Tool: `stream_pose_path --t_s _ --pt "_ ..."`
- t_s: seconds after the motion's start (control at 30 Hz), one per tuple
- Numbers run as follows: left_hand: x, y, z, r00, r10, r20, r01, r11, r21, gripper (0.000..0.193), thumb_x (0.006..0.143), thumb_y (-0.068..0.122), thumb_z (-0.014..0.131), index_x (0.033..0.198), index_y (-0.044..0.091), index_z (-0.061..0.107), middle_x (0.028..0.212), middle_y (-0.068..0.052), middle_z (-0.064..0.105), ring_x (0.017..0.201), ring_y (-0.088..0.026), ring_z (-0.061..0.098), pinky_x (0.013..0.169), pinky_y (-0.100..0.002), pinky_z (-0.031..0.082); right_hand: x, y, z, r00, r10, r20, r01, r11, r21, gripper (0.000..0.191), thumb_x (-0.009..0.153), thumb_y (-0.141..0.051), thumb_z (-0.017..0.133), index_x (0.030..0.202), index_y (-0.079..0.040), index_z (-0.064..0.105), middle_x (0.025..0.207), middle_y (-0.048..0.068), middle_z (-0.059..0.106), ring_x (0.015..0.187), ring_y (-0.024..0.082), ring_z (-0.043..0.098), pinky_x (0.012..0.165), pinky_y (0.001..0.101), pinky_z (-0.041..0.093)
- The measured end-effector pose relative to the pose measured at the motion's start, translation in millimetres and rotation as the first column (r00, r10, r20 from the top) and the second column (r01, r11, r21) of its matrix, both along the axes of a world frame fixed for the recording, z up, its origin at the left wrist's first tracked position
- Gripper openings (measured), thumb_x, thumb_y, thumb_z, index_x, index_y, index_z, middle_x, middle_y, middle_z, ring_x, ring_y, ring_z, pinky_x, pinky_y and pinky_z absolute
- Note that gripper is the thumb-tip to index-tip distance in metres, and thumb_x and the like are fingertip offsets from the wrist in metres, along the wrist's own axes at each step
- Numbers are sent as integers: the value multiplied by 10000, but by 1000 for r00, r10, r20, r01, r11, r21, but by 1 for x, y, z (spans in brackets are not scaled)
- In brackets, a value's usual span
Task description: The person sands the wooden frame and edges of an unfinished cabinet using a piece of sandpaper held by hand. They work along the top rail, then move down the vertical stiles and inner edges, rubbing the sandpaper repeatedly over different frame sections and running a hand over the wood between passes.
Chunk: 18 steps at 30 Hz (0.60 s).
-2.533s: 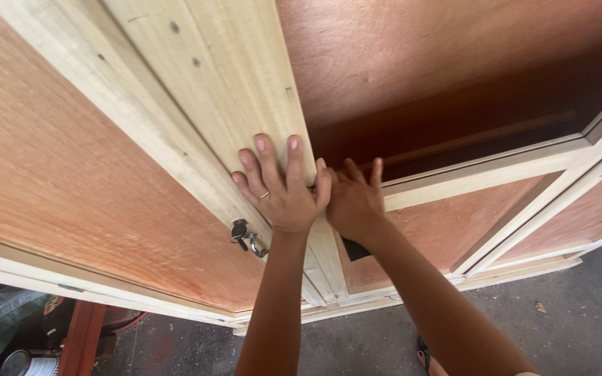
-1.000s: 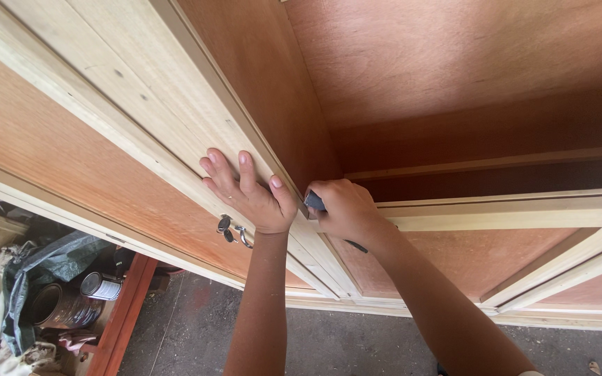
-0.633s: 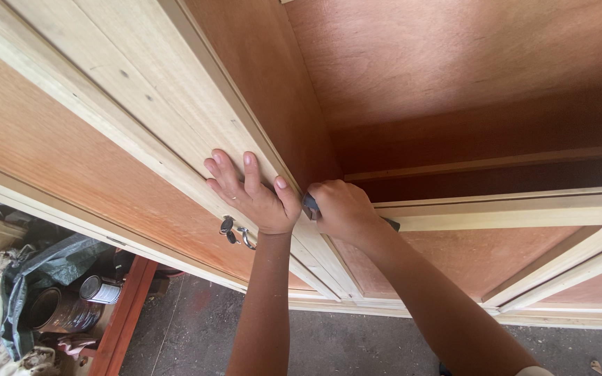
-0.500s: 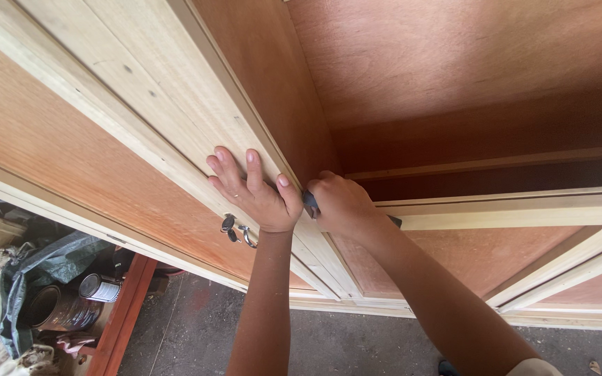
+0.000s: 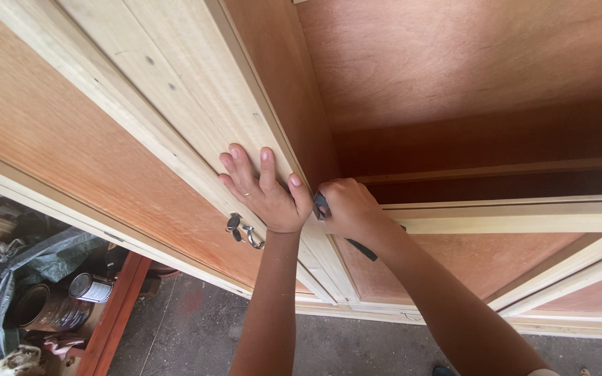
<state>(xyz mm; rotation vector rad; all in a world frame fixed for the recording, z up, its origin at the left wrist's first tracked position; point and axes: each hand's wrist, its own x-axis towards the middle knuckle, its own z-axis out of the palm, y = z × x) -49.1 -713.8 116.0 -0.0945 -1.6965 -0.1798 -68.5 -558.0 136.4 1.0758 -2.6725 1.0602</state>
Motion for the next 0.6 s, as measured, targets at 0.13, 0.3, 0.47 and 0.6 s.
stream_pose_path --t_s 0.13,0.3,0.47,0.6 --pt "-1 2 1 1000 -7 -29 6 1000 -17 559 1080 307 434 1611 146 362 1708 -217 224 1633 -402 134 1342 -557 -11 -1 0 5 999 28 22 -29 998 57 63 711 -23 724 730 6 672 709 193 696 660 340 722 628 432 564" --pt "-1 3 2 1000 -11 -27 11 1000 -10 546 1081 310 440 1596 138 383 1699 -219 243 1631 -399 147 1343 -550 -9 -6 1 6 997 45 -64 -48 997 -56 98 704 -39 745 713 28 675 743 234 696 730 403 710 671 461 554" --pt "-3 4 3 999 -1 -37 1 1000 1 546 1078 308 442 1594 138 392 1698 -221 250 1628 -395 150 1340 -549 -10 -11 4 8 998 62 18 -60 991 -119 85 753 -54 728 768 22 694 773 236 712 751 399 720 692 460 554" --pt "-2 4 2 999 -3 -34 3 1000 -2 545 1076 306 442 1593 142 393 1696 -219 255 1628 -395 153 1338 -549 -8 -9 4 11 998 60 29 -59 997 -43 74 762 -55 722 762 15 701 779 230 715 749 389 725 703 457 559"
